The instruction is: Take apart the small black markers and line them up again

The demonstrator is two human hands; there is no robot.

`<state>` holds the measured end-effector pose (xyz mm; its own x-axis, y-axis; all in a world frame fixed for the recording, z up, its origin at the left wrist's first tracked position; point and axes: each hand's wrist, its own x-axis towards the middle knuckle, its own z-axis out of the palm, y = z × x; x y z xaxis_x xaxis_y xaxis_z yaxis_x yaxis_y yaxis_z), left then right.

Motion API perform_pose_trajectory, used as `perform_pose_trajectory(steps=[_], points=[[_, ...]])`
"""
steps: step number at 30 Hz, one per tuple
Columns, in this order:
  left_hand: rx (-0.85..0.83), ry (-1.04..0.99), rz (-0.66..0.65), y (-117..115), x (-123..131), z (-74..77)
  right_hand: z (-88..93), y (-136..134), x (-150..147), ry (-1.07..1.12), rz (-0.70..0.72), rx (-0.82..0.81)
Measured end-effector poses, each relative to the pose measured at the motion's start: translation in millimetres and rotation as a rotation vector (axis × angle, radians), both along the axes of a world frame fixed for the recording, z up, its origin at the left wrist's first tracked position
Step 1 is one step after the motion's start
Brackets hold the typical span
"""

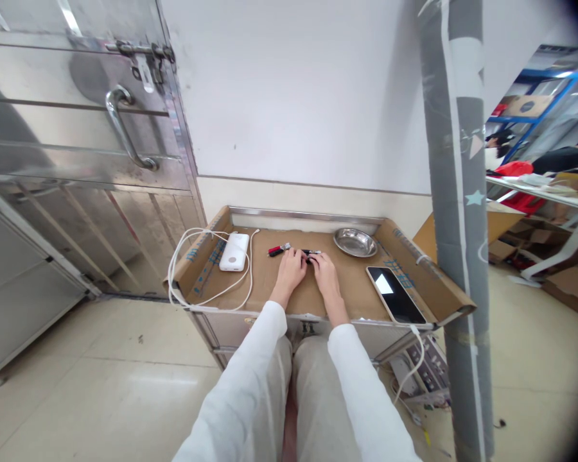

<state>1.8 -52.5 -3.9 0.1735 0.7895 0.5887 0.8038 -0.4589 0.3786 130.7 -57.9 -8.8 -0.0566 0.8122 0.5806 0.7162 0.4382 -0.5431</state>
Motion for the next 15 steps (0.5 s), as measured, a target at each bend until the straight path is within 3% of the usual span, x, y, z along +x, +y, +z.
perform_pose_trajectory(steps=[15], points=[[-0.132, 0.083, 0.018, -1.5, 0.2, 3.7, -2.9, 0.6, 0.9, -0.072, 0.002, -0.061]])
